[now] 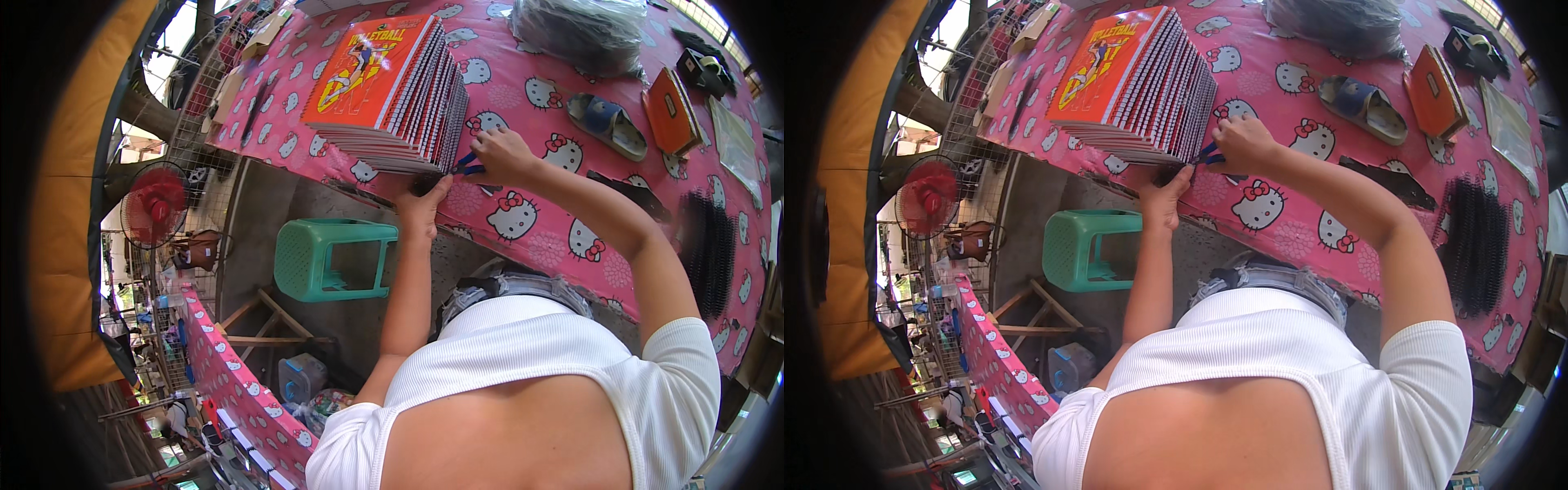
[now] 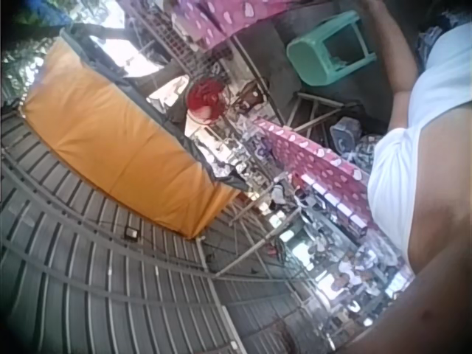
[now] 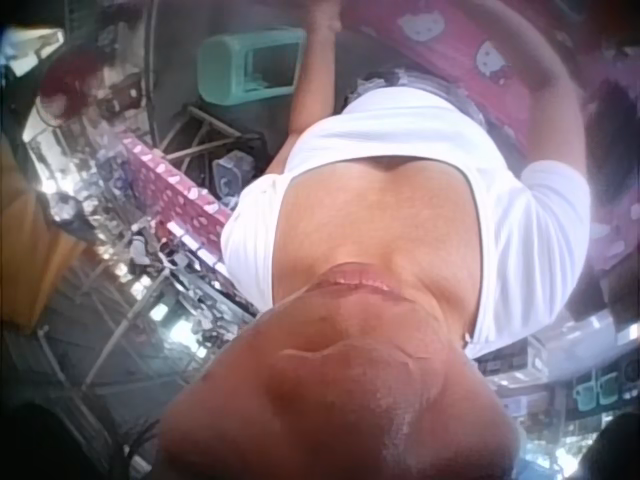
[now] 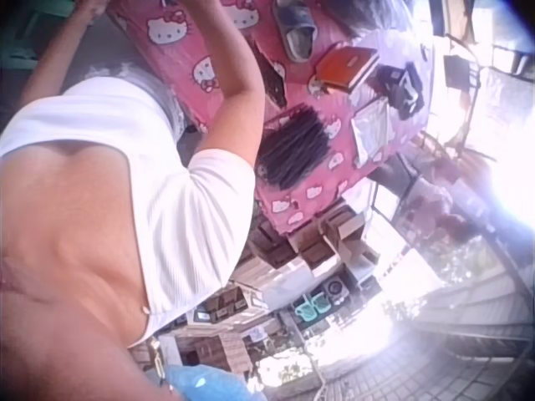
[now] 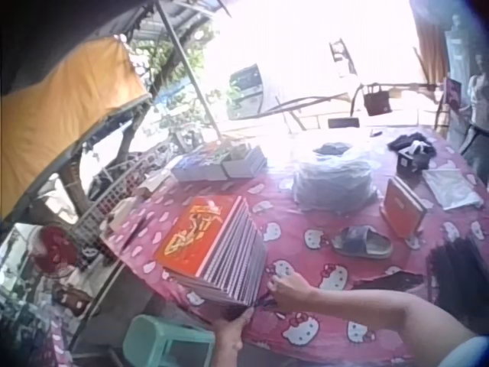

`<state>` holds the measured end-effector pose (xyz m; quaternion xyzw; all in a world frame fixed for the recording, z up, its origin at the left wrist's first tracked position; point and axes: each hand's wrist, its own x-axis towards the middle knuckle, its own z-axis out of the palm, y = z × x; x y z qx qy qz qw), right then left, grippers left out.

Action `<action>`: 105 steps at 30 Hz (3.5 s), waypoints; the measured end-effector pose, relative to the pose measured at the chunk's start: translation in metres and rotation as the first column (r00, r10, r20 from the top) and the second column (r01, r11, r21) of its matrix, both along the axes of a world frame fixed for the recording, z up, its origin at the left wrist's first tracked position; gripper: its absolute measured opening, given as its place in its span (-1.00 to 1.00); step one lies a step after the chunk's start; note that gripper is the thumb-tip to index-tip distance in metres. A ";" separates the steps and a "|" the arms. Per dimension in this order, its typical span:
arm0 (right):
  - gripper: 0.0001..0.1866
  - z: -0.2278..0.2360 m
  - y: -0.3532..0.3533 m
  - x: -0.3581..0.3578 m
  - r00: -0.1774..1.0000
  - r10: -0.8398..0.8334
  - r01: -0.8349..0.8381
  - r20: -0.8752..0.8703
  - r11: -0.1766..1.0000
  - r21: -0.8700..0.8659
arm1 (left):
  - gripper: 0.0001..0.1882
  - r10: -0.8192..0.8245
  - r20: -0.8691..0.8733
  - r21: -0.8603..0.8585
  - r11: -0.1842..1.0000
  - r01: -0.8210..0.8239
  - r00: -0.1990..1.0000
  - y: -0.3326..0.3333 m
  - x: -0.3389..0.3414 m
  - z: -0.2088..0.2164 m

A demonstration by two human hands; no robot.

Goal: The person trims the edges of a stack of notebooks with a blade, places them into a cardboard box, and gathers more notebooks from a table.

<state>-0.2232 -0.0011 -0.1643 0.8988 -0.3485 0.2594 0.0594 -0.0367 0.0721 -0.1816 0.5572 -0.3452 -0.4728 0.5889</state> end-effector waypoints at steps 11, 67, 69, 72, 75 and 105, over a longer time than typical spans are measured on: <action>-0.38 0.010 0.007 -0.002 0.976 -0.011 0.058 -0.218 0.976 0.210 | -0.66 -0.021 0.013 0.026 0.999 0.020 1.000 0.000 0.001 0.000; -0.40 0.019 0.009 0.003 0.924 -0.024 0.240 -0.381 0.814 0.529 | -0.70 0.087 0.347 -0.057 0.996 -0.071 0.934 0.000 0.025 -0.040; -0.40 0.000 0.006 -0.013 0.964 -0.039 0.138 -0.263 0.919 0.370 | -0.69 0.067 0.394 -0.092 0.995 -0.033 0.917 0.000 0.017 -0.031; -0.40 -0.010 -0.003 -0.011 0.999 0.031 -0.032 -0.010 0.996 -0.083 | -0.65 0.017 0.621 -0.104 0.993 0.060 0.784 -0.002 0.011 -0.019; -0.42 0.000 0.001 0.002 0.957 0.022 0.104 -0.288 0.904 0.415 | -0.62 0.069 0.744 -0.146 0.988 0.060 0.664 -0.003 0.012 -0.021; -0.02 0.027 0.077 -0.069 0.928 -0.366 0.359 -0.068 0.831 0.426 | -0.35 -0.335 0.707 0.117 0.924 0.364 0.623 0.019 -0.056 -0.004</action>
